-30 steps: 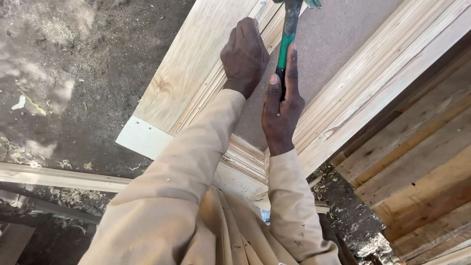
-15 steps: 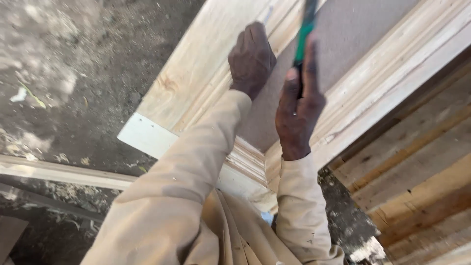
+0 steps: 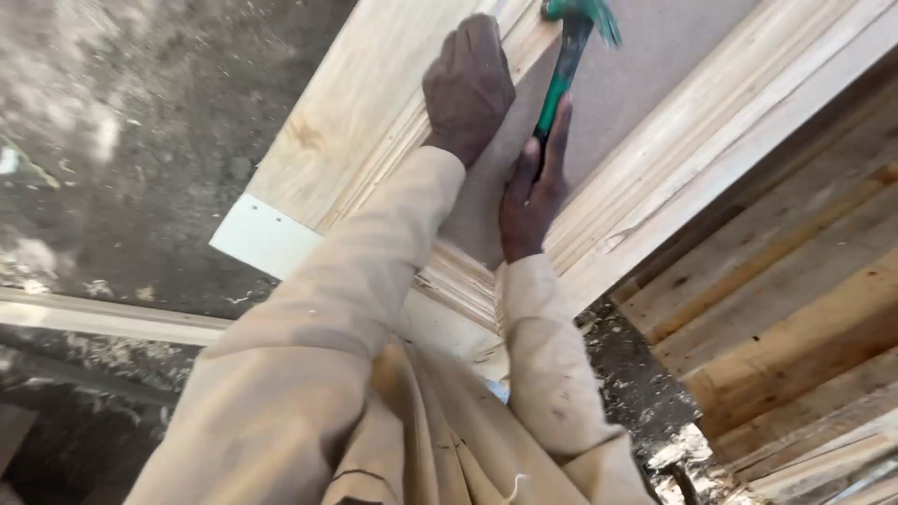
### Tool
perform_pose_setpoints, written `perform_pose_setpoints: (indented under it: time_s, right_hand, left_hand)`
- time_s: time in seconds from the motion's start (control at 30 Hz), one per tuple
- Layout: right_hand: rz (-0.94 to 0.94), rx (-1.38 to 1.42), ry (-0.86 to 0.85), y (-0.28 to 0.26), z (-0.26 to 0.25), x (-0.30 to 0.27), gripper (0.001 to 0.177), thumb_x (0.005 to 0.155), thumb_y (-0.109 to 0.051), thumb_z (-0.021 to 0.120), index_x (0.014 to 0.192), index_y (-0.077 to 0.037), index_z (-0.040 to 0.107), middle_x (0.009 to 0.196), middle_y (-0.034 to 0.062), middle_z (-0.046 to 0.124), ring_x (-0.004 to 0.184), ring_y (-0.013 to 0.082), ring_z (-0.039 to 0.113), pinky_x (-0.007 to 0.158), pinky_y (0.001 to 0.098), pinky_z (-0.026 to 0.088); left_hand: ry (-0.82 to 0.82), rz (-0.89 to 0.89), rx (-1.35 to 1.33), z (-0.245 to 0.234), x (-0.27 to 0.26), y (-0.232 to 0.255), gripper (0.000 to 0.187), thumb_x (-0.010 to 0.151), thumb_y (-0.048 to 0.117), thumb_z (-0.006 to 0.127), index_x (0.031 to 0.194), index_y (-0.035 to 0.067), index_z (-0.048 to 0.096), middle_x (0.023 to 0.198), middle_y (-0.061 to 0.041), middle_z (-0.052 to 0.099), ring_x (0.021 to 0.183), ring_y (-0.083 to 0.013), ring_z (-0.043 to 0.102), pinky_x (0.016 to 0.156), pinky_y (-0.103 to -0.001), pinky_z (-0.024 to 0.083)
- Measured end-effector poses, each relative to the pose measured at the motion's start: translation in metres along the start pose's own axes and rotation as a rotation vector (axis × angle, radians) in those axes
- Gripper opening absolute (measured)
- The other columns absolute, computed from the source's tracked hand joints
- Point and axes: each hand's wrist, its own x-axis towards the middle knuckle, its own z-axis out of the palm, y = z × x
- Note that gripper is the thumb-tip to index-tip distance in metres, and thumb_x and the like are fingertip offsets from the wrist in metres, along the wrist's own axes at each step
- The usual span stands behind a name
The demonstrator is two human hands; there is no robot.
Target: Hammering nails into a wooden frame to secure it and then using a hand plane to smooth the wood surface.
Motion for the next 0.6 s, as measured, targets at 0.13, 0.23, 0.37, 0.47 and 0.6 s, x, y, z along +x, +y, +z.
perform_pose_setpoints:
  time_s: [0.13,0.23,0.37,0.47,0.6]
  right_hand:
    - [0.213,-0.043,0.044,0.020,0.003,-0.024,0.048,0.098,-0.033,0.036,0.139,-0.009,0.031,0.082,0.0095,0.058,0.055,0.0141,0.041,0.051,0.0282,0.036]
    - [0.181,0.095,0.161,0.017,-0.004,-0.043,0.046,0.099,-0.027,0.039,0.140,-0.009,0.030,0.072,0.0063,0.051,0.051,0.0112,0.038,0.048,0.0267,0.038]
    - [0.434,0.516,0.156,0.008,0.007,-0.009,0.052,0.095,-0.024,0.039,0.143,-0.019,0.020,0.051,0.0034,0.036,0.035,0.0081,0.029,0.029,0.0238,0.030]
    - [0.477,0.547,0.132,0.004,-0.007,-0.017,0.053,0.095,-0.027,0.038,0.144,-0.021,0.017,0.054,0.0035,0.038,0.035,0.0082,0.031,0.029,0.0231,0.031]
    - [0.418,0.653,0.027,0.002,-0.033,-0.006,0.055,0.094,-0.029,0.041,0.143,-0.017,0.020,0.051,0.0036,0.038,0.036,0.0083,0.032,0.029,0.0240,0.034]
  left_hand:
    - [-0.227,-0.609,-0.141,0.011,-0.003,0.030,0.014,0.088,0.020,0.040,0.078,0.011,0.039,0.055,-0.008,0.051,0.051,-0.0316,0.054,0.048,-0.044,0.039]
    - [-0.347,-0.977,-0.459,0.022,-0.022,0.035,0.027,0.065,0.014,0.040,0.042,0.000,0.046,0.042,-0.011,0.047,0.043,-0.0244,0.048,0.048,-0.046,0.030]
    - [-0.401,-0.786,-0.311,0.024,-0.003,0.019,0.017,0.083,0.023,0.036,0.078,0.008,0.039,0.064,-0.019,0.058,0.063,-0.0441,0.055,0.058,-0.055,0.039]
    - [-0.466,-0.739,-0.331,0.025,-0.009,-0.007,0.020,0.080,0.021,0.036,0.073,0.006,0.048,0.062,-0.016,0.061,0.064,-0.0379,0.059,0.063,-0.049,0.041]
    - [-0.898,-1.224,-1.659,-0.020,0.045,0.001,0.018,0.081,0.004,0.042,0.065,0.013,0.039,0.052,0.006,0.030,0.040,-0.0029,0.016,0.034,-0.019,0.009]
